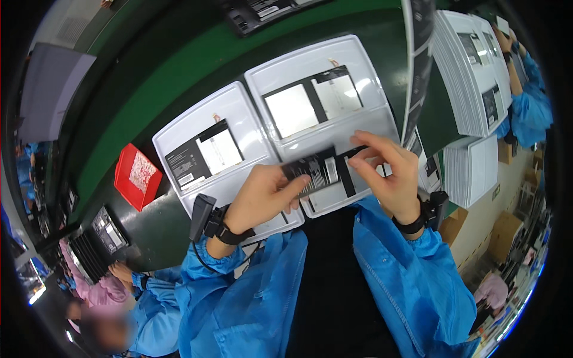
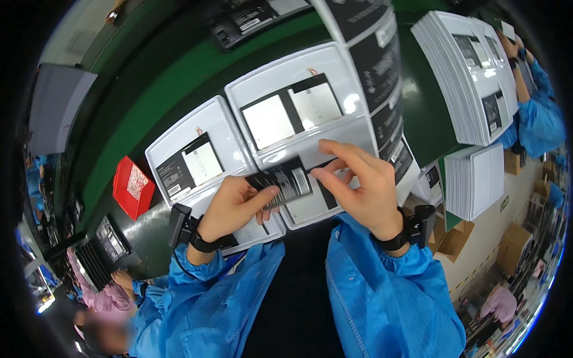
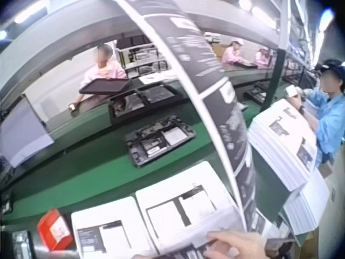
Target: Assembling laptop components and applying labels on a factory assembly line.
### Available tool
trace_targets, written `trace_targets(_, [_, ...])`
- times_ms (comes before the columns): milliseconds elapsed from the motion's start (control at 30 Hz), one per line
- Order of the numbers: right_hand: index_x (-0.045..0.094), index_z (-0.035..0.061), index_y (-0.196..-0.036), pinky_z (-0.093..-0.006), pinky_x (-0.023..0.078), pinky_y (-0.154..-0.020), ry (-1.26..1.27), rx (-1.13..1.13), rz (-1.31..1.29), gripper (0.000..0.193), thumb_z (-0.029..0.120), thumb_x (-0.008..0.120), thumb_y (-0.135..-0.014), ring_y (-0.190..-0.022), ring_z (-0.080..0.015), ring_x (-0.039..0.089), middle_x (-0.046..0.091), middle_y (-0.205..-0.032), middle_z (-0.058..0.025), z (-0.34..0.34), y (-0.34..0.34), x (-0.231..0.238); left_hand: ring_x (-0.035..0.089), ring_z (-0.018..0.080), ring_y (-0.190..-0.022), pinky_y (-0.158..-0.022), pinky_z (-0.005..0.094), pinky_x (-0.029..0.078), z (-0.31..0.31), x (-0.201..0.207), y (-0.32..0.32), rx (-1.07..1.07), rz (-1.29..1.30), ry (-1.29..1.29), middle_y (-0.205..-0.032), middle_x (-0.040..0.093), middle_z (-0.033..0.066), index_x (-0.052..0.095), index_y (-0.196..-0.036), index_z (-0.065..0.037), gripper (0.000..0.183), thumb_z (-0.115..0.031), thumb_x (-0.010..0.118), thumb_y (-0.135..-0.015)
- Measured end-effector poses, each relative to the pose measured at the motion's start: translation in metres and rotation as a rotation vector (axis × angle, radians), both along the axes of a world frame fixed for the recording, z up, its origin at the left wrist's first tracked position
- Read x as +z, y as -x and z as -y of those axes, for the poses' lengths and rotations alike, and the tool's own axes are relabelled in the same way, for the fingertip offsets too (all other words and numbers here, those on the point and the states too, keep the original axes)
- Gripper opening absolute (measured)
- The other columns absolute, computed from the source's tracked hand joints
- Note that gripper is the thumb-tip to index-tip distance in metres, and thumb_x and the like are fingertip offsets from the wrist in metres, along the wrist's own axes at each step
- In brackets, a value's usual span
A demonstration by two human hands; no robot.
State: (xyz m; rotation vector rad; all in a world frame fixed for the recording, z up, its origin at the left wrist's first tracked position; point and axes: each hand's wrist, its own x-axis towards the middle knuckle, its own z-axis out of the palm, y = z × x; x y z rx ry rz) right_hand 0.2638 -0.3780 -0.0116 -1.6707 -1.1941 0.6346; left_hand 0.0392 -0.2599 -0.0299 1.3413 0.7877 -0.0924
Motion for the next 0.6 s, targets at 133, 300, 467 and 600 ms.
trace_targets(133, [0.074, 0.0059, -0.107, -0.0323, 0.057, -0.063, 0.067, 0.365, 0.244, 0.030, 0.018, 0.083, -0.080, -0.072, -0.0247, 0.072, 0.075, -0.092, -0.0096, -0.031, 0.004, 0.008, 0.068, 0.0228, -0.058, -0.058, 0.0329, 0.053, -0.023, 0.008, 0.001, -0.237, 0.085, -0.221, -0.066, 0.069, 0.0128, 0.069, -0.108, 0.001, 0.026, -0.021, 0.067, -0.096])
trace_targets(300, [0.076, 0.0017, -0.096, -0.0321, 0.053, -0.059, 0.181, 0.290, 0.075, 0.017, 0.015, 0.079, -0.086, -0.062, -0.0192, 0.067, 0.071, -0.074, -0.0103, -0.062, 0.007, -0.025, 0.071, 0.0303, -0.062, -0.059, 0.0366, 0.054, -0.052, 0.010, 0.004, -0.078, -0.062, -0.444, -0.068, 0.069, 0.0155, 0.061, -0.126, 0.003, 0.048, -0.027, 0.074, -0.091])
trace_targets(467, [0.074, -0.0081, -0.098, -0.0235, 0.051, -0.057, 0.292, -0.091, -0.394, 0.021, 0.012, 0.076, -0.091, -0.062, -0.0093, 0.065, 0.073, -0.076, -0.0086, -0.097, 0.010, -0.055, 0.069, 0.0242, -0.086, -0.074, 0.0348, 0.054, -0.060, -0.026, 0.024, 0.169, -0.043, -0.860, -0.093, 0.071, 0.0123, 0.064, -0.128, 0.000, 0.045, -0.013, 0.077, -0.087])
trace_targets(600, [0.073, -0.0099, -0.100, -0.0222, 0.053, -0.057, 0.276, -0.115, -0.436, 0.022, 0.011, 0.075, -0.092, -0.064, -0.0103, 0.067, 0.074, -0.078, -0.0093, -0.100, 0.020, -0.067, 0.059, 0.0370, -0.115, -0.095, 0.0430, 0.050, -0.066, -0.040, 0.029, 0.117, 0.066, -1.250, -0.123, 0.063, 0.0166, 0.067, -0.121, -0.001, 0.038, -0.008, 0.076, -0.085])
